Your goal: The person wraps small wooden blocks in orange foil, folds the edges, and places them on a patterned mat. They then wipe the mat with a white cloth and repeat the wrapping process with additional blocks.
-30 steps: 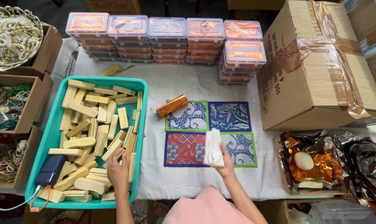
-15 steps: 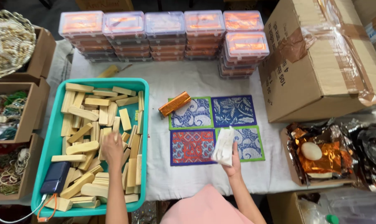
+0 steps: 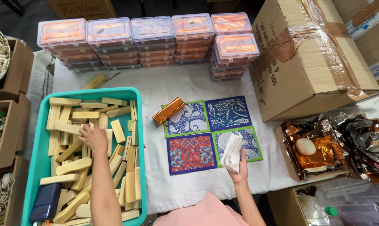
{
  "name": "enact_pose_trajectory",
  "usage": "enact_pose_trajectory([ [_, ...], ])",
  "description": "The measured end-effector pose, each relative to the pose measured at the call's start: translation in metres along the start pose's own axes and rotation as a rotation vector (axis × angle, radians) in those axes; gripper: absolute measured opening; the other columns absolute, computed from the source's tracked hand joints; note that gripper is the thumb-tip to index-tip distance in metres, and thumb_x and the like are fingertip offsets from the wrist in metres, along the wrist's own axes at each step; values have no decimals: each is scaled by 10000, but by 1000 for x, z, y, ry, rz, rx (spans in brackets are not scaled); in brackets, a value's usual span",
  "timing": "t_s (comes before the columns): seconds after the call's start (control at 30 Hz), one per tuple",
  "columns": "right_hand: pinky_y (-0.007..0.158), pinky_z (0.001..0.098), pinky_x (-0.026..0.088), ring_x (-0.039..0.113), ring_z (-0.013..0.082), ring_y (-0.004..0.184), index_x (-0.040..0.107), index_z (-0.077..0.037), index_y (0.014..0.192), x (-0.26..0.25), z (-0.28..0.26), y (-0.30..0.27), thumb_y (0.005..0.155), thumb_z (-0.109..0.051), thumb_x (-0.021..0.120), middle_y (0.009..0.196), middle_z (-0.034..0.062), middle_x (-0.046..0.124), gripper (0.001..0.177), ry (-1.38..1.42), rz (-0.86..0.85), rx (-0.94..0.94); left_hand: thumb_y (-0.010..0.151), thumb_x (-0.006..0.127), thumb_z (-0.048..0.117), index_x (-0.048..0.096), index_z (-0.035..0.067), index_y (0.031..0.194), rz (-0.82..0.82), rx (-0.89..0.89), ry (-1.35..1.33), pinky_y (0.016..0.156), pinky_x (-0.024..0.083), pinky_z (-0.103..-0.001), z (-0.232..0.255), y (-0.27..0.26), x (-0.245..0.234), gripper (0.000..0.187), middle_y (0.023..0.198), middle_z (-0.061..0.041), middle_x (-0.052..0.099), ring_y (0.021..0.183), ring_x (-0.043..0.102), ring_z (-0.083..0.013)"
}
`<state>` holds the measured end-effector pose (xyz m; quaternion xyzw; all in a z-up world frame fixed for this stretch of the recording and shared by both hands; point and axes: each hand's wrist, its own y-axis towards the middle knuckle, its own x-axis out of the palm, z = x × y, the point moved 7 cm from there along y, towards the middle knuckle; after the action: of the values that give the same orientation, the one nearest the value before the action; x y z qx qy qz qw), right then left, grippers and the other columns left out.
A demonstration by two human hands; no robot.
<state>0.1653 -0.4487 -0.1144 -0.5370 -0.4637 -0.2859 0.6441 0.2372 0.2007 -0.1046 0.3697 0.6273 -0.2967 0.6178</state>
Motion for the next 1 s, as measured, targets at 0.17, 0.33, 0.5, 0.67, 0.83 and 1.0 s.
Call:
enact_pose_trajectory([
  [0.17, 1043, 458, 487, 663, 268, 1168, 646, -130, 1362, 1, -1, -1, 982, -473, 653, 1290, 67, 714, 511, 15, 3, -9, 897, 740, 524, 733, 93, 1172, -18, -68, 74, 1118, 314, -604, 1, 13, 5, 512, 1445, -234, 487, 1407, 359, -396],
  [0.33, 1039, 457, 487, 657, 266, 1165, 645, -140, 1357, -5, -3, 1, 974, -486, 660, 1285, 63, 707, 516, -19, 25, -11, 817, 747, 672, 743, 52, 1120, -5, -70, 192, 1133, 310, -598, 5, -3, -2, 690, 1459, -228, 483, 1437, 343, -375],
  [0.5, 1036, 456, 489, 655, 269, 1167, 637, -130, 1367, 1, 5, 4, 983, -478, 650, 1286, 73, 705, 518, -49, -3, 4, 817, 719, 674, 812, 98, 912, -74, 47, 210, 1103, 350, -585, 6, -21, -23, 592, 1536, -141, 471, 1507, 295, -340],
  [0.67, 1038, 456, 490, 656, 269, 1172, 631, -136, 1374, 6, 7, 0, 981, -464, 646, 1289, 69, 704, 512, -27, -9, 22, 834, 709, 641, 791, 113, 1052, -148, -66, -67, 1069, 419, -541, 4, -68, -83, 577, 1365, -168, 613, 1356, 465, -369],
  [0.83, 1037, 462, 494, 658, 273, 1170, 632, -138, 1379, 3, -4, -3, 989, -451, 645, 1292, 67, 705, 501, -21, -31, 13, 943, 664, 466, 732, 82, 1221, -247, -317, -1059, 876, 471, -399, -2, -123, -66, 480, 1185, -144, 728, 1052, 653, -282],
  [1.0, 1031, 479, 502, 662, 272, 1167, 650, -155, 1355, -2, -11, -7, 977, -446, 653, 1280, 60, 712, 478, 23, -15, 63, 1008, 595, 273, 604, 70, 1214, -223, -269, -2095, 868, 589, -314, 24, -155, -96, 289, 1024, -61, 698, 935, 690, -138],
])
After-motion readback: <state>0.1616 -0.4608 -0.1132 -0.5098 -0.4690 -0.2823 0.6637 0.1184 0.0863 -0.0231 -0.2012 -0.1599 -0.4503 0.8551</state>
